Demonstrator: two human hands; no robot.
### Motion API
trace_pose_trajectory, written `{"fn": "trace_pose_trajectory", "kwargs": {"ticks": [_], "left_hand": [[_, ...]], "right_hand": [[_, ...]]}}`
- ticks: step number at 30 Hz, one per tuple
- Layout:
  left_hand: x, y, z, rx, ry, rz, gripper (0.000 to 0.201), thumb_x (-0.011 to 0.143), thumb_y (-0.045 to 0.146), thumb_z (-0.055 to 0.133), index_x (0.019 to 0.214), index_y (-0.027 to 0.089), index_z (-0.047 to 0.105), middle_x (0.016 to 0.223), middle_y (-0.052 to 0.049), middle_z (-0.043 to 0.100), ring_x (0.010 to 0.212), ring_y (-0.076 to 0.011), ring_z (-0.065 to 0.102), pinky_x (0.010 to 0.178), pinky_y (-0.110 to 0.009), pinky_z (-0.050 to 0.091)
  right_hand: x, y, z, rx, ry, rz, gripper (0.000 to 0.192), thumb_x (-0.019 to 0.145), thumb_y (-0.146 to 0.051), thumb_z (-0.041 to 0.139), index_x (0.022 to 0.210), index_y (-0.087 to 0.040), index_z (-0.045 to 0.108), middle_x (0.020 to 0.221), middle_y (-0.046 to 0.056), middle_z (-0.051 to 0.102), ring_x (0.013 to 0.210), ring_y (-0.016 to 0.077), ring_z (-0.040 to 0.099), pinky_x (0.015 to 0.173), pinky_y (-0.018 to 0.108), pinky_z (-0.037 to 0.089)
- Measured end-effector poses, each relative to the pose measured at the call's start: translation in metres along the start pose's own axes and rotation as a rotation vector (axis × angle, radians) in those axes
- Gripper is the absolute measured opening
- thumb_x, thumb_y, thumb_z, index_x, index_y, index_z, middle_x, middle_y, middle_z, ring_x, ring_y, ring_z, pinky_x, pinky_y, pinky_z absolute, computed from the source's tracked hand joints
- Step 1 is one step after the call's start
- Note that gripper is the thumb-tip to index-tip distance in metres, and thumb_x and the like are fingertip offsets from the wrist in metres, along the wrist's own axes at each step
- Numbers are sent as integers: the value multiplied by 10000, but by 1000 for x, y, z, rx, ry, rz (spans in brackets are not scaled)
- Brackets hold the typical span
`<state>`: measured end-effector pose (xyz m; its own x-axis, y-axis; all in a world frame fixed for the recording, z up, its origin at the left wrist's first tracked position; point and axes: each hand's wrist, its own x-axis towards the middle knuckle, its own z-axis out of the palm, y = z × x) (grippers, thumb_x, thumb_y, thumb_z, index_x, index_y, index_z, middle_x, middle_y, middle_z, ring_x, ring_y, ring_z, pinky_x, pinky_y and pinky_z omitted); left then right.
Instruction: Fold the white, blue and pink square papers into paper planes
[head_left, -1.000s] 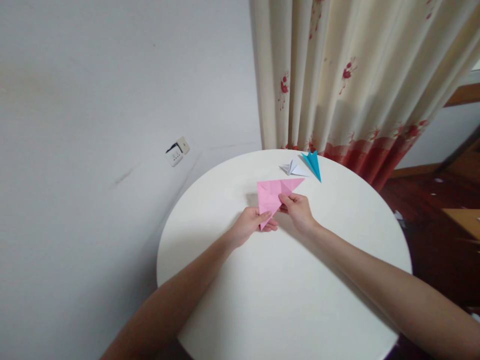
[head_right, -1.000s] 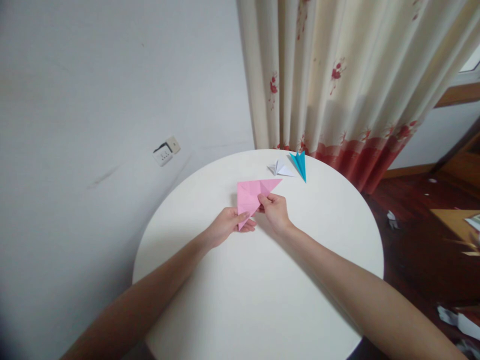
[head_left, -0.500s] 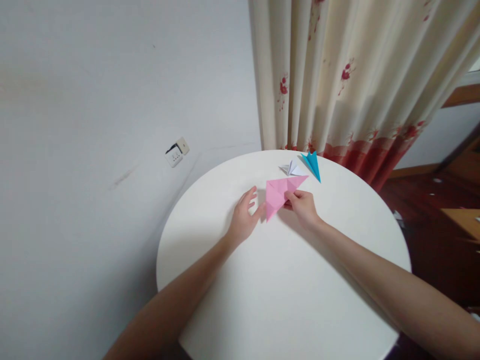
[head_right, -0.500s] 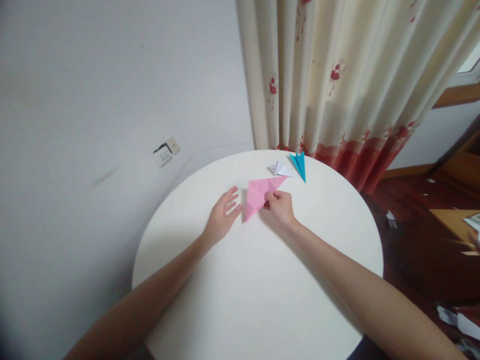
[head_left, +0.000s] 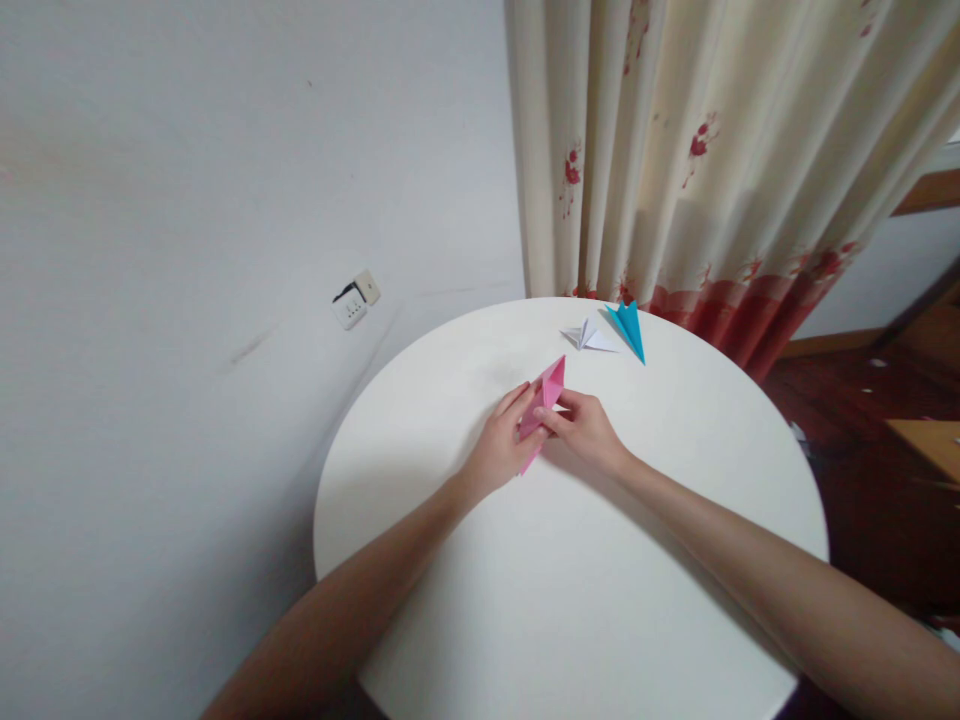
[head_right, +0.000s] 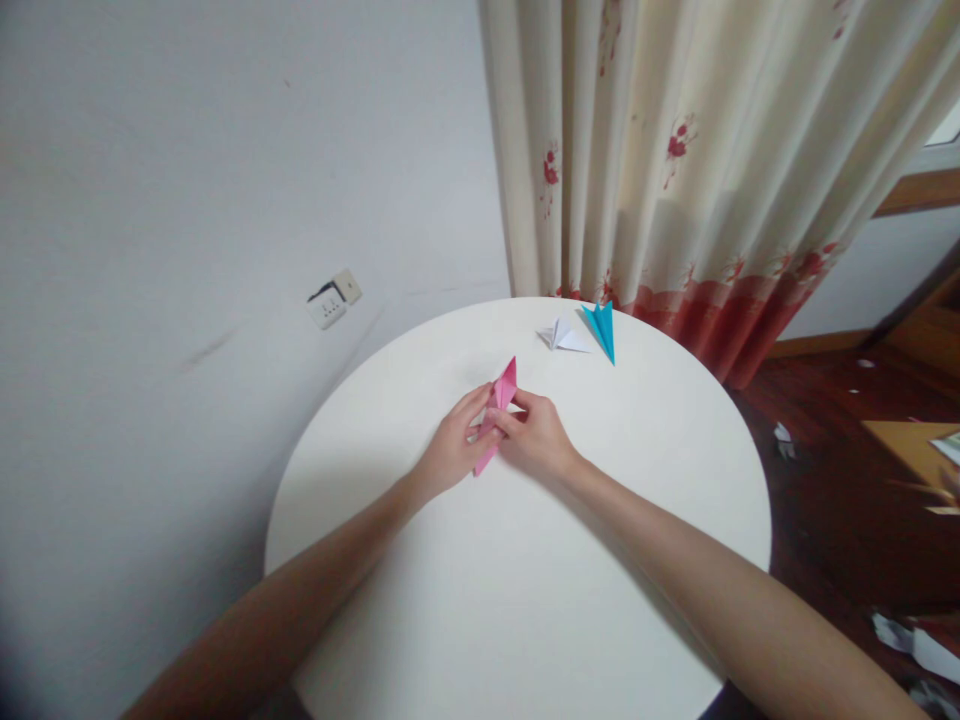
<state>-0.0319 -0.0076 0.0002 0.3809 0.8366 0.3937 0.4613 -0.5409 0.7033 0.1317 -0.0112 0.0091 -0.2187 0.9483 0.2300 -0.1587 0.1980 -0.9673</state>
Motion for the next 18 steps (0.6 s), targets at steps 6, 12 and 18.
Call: {"fn": "trace_pose_trajectory", "kwargs": {"ticks": [6, 12, 18], "left_hand": [[1, 7, -1, -99, -6, 18, 578, 901, 241, 590, 1457, 243, 431, 1450, -113, 467, 1326, -253, 465, 987, -348, 520], [3, 12, -5, -59, 26, 85, 426, 978, 308, 475, 1389, 199, 506, 1352, -123, 563, 1268, -245, 512, 1076, -374, 415], [1, 9, -4, -80, 40, -10, 425, 1018, 380, 357, 1334, 168, 546, 1244, -129, 634, 1151, -247, 584, 1011, -363, 442]], "right_hand": [[1, -1, -2, 44, -37, -10, 391, 743, -429, 759, 1006, -156, 664, 944, 76, 736, 769, 239, 719, 723, 355, 588], [2, -2, -6, 0, -41, -30, 376, 805, -432, 687, 1041, -140, 678, 990, 74, 721, 810, 213, 689, 714, 328, 583], [6, 7, -10, -139, 12, -58, 296, 839, -307, 568, 1036, -128, 698, 964, 74, 718, 764, 192, 658, 646, 291, 564]]}}
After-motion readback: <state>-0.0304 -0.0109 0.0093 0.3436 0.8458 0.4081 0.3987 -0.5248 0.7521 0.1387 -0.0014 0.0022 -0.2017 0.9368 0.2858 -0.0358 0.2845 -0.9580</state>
